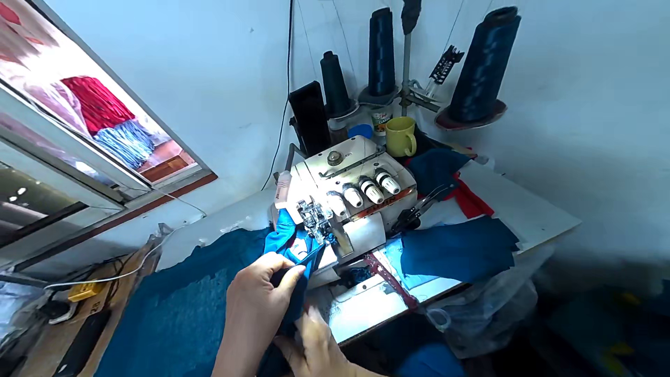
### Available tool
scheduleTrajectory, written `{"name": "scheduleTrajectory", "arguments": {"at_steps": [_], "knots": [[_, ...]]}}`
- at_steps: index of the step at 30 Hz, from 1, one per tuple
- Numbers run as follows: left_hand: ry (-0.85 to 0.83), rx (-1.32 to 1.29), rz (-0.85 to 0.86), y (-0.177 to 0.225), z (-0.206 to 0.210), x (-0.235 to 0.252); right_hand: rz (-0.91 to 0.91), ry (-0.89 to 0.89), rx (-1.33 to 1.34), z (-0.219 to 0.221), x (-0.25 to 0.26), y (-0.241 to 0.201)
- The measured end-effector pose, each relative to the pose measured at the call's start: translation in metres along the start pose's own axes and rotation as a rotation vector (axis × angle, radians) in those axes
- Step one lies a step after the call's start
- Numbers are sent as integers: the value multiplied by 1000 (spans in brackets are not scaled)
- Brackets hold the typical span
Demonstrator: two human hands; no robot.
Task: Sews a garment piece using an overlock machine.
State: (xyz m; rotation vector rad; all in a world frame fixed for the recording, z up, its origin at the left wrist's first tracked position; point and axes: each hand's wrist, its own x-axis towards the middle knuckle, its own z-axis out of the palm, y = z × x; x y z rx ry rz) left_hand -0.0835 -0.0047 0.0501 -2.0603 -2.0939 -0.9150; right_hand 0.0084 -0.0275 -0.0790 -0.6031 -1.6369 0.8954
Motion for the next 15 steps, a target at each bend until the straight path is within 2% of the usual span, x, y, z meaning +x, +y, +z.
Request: {"name": "scheduleTrajectory", "arguments": {"at_steps": [2,4,6,8,11,13,15], "knots": [[-20,-54,-35,2,-3,-1,-13,-113,60,2,9,7],[20,29,-20,-10,5,-5,71,-283,92,-8,17,8],[54,65,-10,-16,8,-7,153,-313,28,-20,22,7],[97,100,15,-17,7,-10,152,-101,-84,-32,27,5],[118,84,91,-12,7,-15,-17,224,-350,-53,46,8],[115,59,148,-2,10,-18,-136,273,-510,-65,59,15],[112,55,211,10,15,-19,-181,218,-550,-73,67,22]]}}
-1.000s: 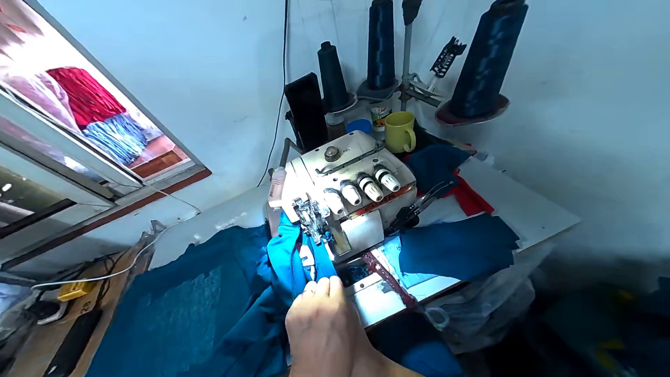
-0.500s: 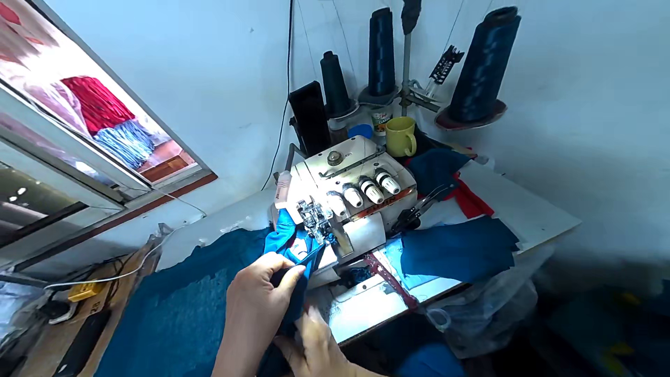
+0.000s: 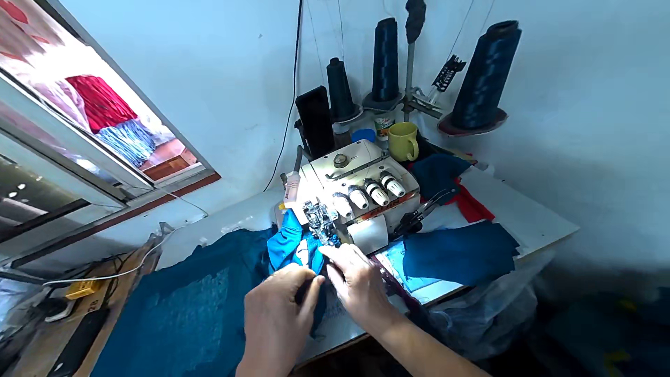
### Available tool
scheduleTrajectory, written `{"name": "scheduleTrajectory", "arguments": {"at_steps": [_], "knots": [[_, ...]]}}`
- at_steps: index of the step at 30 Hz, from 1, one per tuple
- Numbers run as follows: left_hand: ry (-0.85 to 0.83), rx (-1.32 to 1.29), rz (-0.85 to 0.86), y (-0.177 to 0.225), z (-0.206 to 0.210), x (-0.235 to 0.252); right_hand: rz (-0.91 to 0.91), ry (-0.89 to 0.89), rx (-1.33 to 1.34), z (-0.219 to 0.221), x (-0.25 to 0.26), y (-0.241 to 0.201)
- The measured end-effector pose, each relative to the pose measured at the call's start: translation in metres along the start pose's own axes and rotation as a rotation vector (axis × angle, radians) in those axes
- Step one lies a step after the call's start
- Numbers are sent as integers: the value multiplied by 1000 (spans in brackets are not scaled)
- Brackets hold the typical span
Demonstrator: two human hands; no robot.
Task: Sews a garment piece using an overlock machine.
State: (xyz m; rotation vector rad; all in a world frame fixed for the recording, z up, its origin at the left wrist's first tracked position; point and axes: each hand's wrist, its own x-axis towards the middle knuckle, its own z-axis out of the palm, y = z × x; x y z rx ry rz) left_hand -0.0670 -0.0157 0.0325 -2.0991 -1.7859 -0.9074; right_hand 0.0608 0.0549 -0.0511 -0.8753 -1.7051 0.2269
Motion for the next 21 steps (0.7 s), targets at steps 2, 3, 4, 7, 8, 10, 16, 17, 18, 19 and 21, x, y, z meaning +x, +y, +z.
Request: {"name": "scheduleTrajectory", "arguments": {"at_steps": [2,3,4,7,8,10,16,17,18,19,21], "knots": [[-10,14,42,11,7,-1,-52,-25,-11,0,0,8],[-25,22,57,17,11,-2,-70,-31,-23,-1,-2,12],[-40,33,73,23,14,-4,-83,-17,-36,-1,-6,15],[-54,106,136,38,25,-12,42,36,45,1,-25,15],[-46,149,153,42,29,-15,155,45,134,1,-34,9],[-41,224,173,49,35,-20,384,-16,326,-5,-47,-12],[-43,388,159,53,45,-18,853,-876,340,-62,21,-72],[-29,409,147,52,47,-15,867,-853,352,-62,26,-75],[-12,428,134,50,50,-12,869,-843,365,-64,30,-77],[6,449,123,49,52,-10,815,-807,388,-61,23,-73],[30,489,103,50,54,-7,521,-427,561,-18,-31,-40]]}}
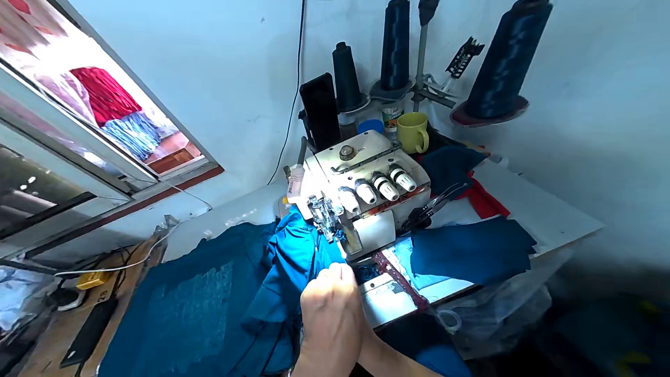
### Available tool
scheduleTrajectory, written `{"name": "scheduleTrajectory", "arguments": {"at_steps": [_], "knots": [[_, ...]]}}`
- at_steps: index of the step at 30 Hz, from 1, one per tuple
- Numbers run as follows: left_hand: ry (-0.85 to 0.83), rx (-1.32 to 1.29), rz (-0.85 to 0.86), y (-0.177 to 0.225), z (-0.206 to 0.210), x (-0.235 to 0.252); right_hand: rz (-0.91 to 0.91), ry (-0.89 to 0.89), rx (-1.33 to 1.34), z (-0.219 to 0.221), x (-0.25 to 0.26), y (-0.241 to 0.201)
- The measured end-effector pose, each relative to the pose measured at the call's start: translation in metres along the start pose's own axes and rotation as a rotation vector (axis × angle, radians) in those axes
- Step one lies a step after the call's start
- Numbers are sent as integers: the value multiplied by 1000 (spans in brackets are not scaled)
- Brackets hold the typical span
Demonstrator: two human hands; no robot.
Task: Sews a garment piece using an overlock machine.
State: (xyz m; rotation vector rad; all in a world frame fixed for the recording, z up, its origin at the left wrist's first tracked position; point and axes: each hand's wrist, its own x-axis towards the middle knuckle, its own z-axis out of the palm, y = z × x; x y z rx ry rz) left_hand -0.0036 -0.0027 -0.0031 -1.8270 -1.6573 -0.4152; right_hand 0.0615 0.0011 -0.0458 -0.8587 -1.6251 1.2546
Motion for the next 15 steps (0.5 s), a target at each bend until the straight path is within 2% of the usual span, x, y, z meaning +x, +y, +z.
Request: {"name": "scheduleTrajectory", "arguments": {"at_steps": [1,2,3,5,7,10,11,14,15], "knots": [[3,20,2,1,-1,0,-125,76,150,12,1,26],[4,33,8,3,-3,-2,-106,89,223,13,1,25],[0,37,16,5,-5,-5,38,40,199,1,-2,0],[3,29,21,8,-6,-10,443,-144,77,-29,4,-71],[6,15,14,7,-3,-11,541,-234,-14,-37,11,-89],[7,22,-1,5,1,-7,334,-371,-306,-29,11,-67],[9,20,-5,5,1,-6,262,-362,-361,-22,9,-54],[22,10,10,5,0,-5,256,-376,-318,-17,6,-40],[32,13,10,4,1,-6,203,-327,-269,-11,1,-23]]}}
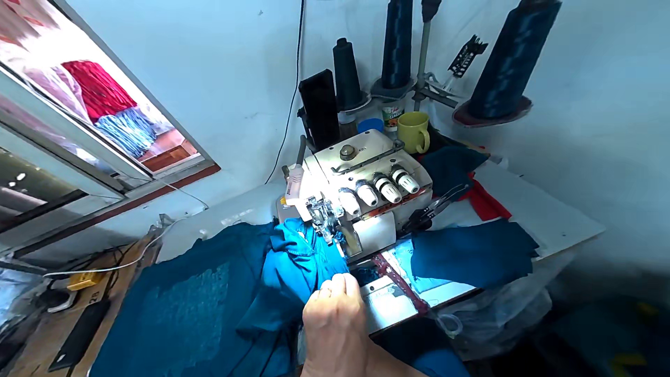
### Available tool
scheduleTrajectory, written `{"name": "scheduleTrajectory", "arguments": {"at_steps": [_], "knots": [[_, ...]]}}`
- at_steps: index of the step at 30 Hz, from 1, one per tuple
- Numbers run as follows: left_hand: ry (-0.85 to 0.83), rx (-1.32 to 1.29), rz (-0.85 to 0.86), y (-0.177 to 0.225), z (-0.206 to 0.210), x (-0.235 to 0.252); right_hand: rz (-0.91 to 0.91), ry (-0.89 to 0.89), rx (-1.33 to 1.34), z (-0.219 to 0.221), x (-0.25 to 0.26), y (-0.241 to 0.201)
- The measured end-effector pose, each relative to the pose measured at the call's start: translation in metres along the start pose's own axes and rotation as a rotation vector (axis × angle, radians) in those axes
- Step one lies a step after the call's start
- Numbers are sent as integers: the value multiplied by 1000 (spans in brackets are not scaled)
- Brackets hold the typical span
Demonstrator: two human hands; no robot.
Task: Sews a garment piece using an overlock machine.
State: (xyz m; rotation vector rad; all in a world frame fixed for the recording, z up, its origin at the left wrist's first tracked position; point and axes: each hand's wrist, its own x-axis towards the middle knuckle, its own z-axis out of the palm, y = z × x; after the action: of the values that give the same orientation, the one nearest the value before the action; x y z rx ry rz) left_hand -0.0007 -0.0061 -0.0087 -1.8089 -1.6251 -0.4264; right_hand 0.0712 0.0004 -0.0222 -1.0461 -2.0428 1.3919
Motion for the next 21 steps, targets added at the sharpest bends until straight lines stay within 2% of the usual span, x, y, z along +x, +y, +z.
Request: {"name": "scheduleTrajectory", "arguments": {"at_steps": [2,3,5,8,11,13,15,18,21], "knots": [[21,14,-16,-1,4,-1,-144,151,66,36,11,47],[29,14,-23,-2,6,0,-135,109,45,41,14,55],[40,-1,-32,-3,10,1,-59,-18,-14,34,15,50],[61,-29,-43,-8,18,2,-21,-93,-58,32,16,47],[71,-39,-52,-11,23,3,55,-98,67,7,6,20],[82,-41,-57,-11,24,3,50,-98,99,3,4,17],[81,-56,-67,-9,20,5,-26,-54,81,15,8,33],[53,-64,-92,-6,9,13,-34,-49,86,21,9,41],[65,-22,-99,-10,17,10,-250,153,69,49,15,71]]}}
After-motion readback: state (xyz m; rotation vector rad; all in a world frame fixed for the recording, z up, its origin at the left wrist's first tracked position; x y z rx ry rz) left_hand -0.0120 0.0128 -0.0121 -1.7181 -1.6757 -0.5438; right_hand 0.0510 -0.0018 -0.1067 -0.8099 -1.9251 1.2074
